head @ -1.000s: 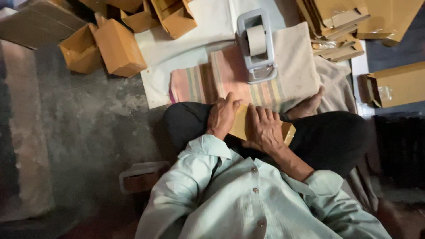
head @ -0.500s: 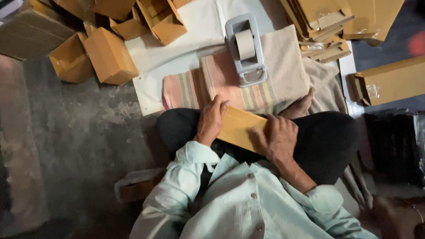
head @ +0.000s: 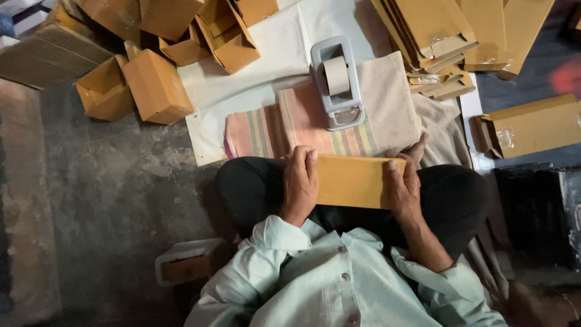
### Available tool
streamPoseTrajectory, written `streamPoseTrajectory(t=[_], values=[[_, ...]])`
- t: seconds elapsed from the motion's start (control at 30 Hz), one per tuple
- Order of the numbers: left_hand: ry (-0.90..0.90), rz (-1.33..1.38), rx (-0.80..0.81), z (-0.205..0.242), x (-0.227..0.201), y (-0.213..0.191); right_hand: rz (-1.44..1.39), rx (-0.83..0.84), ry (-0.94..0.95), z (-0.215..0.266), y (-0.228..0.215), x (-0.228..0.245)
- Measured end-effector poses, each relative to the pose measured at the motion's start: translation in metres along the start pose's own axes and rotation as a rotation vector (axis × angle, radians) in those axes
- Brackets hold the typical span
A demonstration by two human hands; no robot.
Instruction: The person sits cross-legged on the floor and repeatedly tapes small cardboard boxes using a handheld tape dispenser. They pick up each box, apply tape to the seam, and place the sealed box into a growing stack to the right.
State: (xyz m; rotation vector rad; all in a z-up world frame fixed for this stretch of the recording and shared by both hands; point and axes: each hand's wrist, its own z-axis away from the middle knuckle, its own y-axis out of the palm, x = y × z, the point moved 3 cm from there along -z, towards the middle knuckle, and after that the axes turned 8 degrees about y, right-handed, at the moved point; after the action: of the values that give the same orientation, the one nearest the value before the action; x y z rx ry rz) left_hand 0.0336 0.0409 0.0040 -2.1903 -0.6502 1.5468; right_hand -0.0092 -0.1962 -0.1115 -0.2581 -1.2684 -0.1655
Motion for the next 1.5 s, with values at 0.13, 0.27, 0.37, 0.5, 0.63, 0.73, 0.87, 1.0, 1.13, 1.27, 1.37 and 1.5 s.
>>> streamPoseTrajectory(t=[0.13,0.27,0.37,0.5,0.63,0.73,0.87,1.0,1.13,1.27,1.37,1.5], values=[[-0.045,0.105,-0.100,0.011,-0.006,-0.002,-0.078,0.074,0.105,-0.007,-0.004,-0.009],[-0.124,0.142,-0.086,0.013,0.003,-0.002,-0.043,0.137,0.173,-0.005,0.002,0.010],[-0.194,0.129,-0.151,0.019,0.019,-0.001,0.136,0.029,0.046,0.013,0.014,0.032],[-0.237,0.015,-0.145,0.028,0.040,0.008,0.104,-0.069,-0.095,0.028,0.023,0.060],[-0.226,0.019,-0.169,0.033,0.052,0.010,0.114,0.098,-0.083,0.026,0.015,0.076],[-0.178,0.042,-0.163,0.037,0.055,0.010,0.115,0.279,0.106,0.027,0.002,0.074],[-0.164,0.065,-0.073,0.032,0.058,0.023,0.077,0.300,0.230,0.024,-0.012,0.068],[-0.195,0.012,-0.026,0.020,0.056,0.034,0.022,0.269,0.101,0.021,-0.017,0.066],[-0.121,0.199,0.019,0.004,0.036,0.038,-0.062,0.168,0.014,0.018,-0.026,0.057],[-0.178,0.475,0.068,-0.001,0.014,0.042,-0.157,-0.060,-0.096,-0.017,-0.078,0.045],[-0.293,0.530,0.177,-0.004,0.013,0.046,-0.342,-0.345,-0.082,-0.073,-0.157,0.036],[-0.261,0.432,0.275,0.005,0.029,0.045,-0.748,-0.465,-0.098,-0.175,-0.259,0.012]])
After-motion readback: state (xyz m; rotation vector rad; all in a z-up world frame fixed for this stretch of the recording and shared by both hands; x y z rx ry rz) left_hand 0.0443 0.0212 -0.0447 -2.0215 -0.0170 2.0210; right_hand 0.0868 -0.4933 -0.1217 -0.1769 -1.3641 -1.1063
